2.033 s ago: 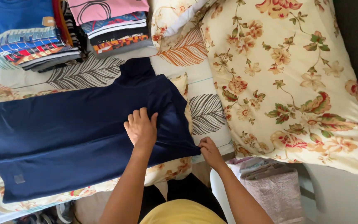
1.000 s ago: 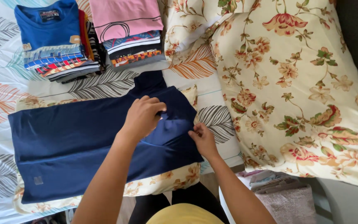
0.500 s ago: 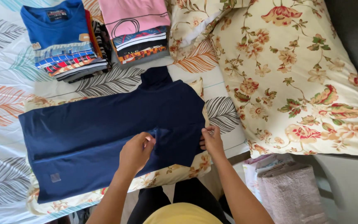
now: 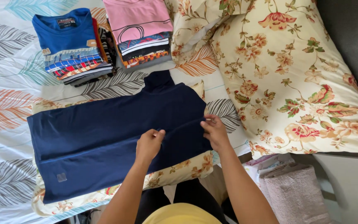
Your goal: The person folds a dark blue t-shirt and a black t-shirt on a bed. They pick up each shirt from a pile on a nearby sofa, smooth it out on the bed, fold the sleeves and body, and place the finished folds into a stack.
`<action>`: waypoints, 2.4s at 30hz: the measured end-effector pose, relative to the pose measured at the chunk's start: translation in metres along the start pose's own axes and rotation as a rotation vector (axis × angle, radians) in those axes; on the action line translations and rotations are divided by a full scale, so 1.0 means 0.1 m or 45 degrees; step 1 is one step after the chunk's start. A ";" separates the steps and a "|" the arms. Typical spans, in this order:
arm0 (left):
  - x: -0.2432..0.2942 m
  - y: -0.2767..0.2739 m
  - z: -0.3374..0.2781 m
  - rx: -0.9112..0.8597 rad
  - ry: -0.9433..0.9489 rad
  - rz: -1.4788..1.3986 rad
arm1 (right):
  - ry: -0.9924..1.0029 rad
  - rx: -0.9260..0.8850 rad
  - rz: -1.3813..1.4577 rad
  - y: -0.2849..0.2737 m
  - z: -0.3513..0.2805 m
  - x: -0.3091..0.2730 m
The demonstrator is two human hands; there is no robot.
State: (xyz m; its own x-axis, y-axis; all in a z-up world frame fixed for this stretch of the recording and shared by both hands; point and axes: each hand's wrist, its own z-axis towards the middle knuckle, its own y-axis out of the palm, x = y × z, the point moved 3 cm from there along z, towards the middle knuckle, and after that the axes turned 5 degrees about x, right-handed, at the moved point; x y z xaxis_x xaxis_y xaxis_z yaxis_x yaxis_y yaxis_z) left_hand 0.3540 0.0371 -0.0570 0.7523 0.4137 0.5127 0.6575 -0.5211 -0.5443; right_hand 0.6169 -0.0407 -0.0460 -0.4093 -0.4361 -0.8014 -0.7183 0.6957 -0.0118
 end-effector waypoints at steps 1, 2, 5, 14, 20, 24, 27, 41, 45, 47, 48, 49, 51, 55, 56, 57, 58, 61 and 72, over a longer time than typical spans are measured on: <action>0.10 -0.06 -0.10 0.003 0.001 0.001 | -0.001 -0.002 0.002 -0.03 0.03 0.01; 0.21 -0.10 -0.21 -0.090 0.019 0.054 | 0.028 -0.130 -0.090 -0.03 0.06 0.04; 0.25 0.00 -0.27 -0.149 0.031 0.004 | 0.047 -0.319 -0.195 0.01 -0.02 -0.04; 0.13 0.33 -0.35 -0.186 -0.126 -0.535 | 0.012 -0.454 -0.239 -0.17 0.14 0.02; 0.43 0.18 -0.68 0.296 0.326 0.368 | -0.118 -0.179 -0.378 -0.45 0.49 0.27; 0.56 0.57 -0.94 0.621 1.316 0.701 | -0.122 -0.139 -0.735 -0.86 0.83 0.80; 0.59 0.82 -1.02 0.521 1.495 0.687 | -0.193 -0.200 -0.958 -0.57 0.33 0.28; 0.34 0.80 -0.91 0.616 1.679 0.530 | -0.700 0.243 -1.034 -0.40 -0.16 0.18; -0.09 0.16 -0.88 1.018 1.255 0.464 | -1.513 0.022 -1.109 -0.01 -0.69 0.21; -0.56 -0.13 -0.73 1.122 1.073 0.605 | -1.545 -0.170 -1.233 0.06 -0.77 0.40; -0.81 -0.29 -0.65 1.207 0.900 0.743 | -1.568 -0.344 -1.355 0.12 -0.82 0.51; -0.99 -0.43 -0.66 1.228 0.869 0.744 | -1.586 -0.377 -1.349 0.07 -0.77 0.61; -1.46 -0.75 -0.64 1.101 0.451 0.532 | -1.539 -0.315 -1.402 -0.01 -0.66 0.80; -2.29 -1.28 -0.60 1.398 0.149 0.280 | -1.309 -0.184 -1.195 -0.12 -0.55 0.72; -2.51 -1.37 -0.57 1.334 0.001 0.105 | -1.205 0.008 -1.161 -0.16 -0.54 0.67; -2.73 -1.45 -0.54 1.258 -0.137 -0.065 | -1.090 0.207 -1.122 -0.23 -0.56 0.65; -2.97 -1.46 -0.50 1.258 -0.151 -0.067 | -1.090 0.195 -1.129 -0.28 -0.48 0.75; -3.60 -1.46 -0.20 1.131 -0.276 -0.003 | -0.650 0.430 -1.026 -0.52 -0.28 1.04; -4.31 -1.36 0.21 1.209 -0.614 0.009 | -0.359 0.778 -0.943 -0.62 0.03 1.56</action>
State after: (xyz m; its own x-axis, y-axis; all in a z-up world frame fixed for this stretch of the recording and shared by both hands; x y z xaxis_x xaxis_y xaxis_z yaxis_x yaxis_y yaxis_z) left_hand -0.0593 -0.0546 -0.2177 0.5567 0.7734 0.3033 0.2598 0.1847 -0.9478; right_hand 0.5993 -0.1499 -0.1724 0.2300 -0.7821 -0.5792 -0.2934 0.5117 -0.8075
